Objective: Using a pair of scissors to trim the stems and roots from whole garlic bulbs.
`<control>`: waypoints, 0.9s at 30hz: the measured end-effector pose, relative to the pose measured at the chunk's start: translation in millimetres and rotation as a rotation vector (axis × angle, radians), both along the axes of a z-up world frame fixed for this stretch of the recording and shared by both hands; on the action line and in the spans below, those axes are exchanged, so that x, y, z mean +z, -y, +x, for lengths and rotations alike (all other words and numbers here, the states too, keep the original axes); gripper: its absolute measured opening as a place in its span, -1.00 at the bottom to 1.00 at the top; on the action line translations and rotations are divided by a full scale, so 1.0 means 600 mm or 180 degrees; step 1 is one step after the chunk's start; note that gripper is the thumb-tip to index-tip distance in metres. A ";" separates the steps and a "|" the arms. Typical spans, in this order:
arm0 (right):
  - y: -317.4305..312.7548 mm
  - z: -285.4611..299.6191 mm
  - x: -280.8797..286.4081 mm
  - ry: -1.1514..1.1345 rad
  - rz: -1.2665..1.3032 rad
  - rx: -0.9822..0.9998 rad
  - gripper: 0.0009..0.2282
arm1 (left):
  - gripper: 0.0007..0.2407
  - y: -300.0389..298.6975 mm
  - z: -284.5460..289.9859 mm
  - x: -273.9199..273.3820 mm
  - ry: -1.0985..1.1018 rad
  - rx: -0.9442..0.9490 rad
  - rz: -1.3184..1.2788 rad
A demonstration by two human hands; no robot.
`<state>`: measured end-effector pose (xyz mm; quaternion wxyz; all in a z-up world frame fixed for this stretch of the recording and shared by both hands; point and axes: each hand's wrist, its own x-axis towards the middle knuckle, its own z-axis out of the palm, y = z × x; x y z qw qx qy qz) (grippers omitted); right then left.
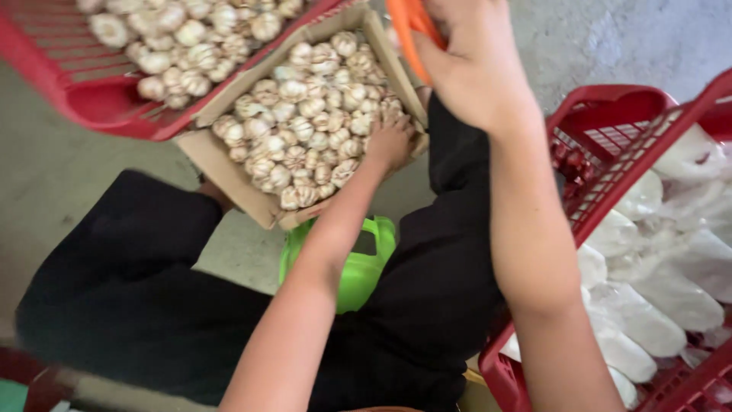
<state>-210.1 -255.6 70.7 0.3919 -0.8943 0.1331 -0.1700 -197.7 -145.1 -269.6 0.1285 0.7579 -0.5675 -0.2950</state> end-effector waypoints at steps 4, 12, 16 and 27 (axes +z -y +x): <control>-0.015 0.009 0.023 0.0137 0.0349 -0.0024 -0.90 | -0.68 0.004 0.009 0.021 0.0258 -0.0263 0.0606; -0.020 0.022 0.045 0.0128 0.0369 -0.0195 -0.86 | -0.61 -0.066 0.072 -0.058 0.0973 -0.0621 0.0009; -0.006 0.002 0.013 0.0045 0.0557 -0.0332 -0.83 | -0.78 -0.148 0.117 -0.052 0.1062 -0.0575 0.0208; -0.020 0.000 0.015 0.0196 0.0109 -0.0308 -0.81 | -0.89 -0.281 0.232 0.041 0.1428 0.0016 -0.0508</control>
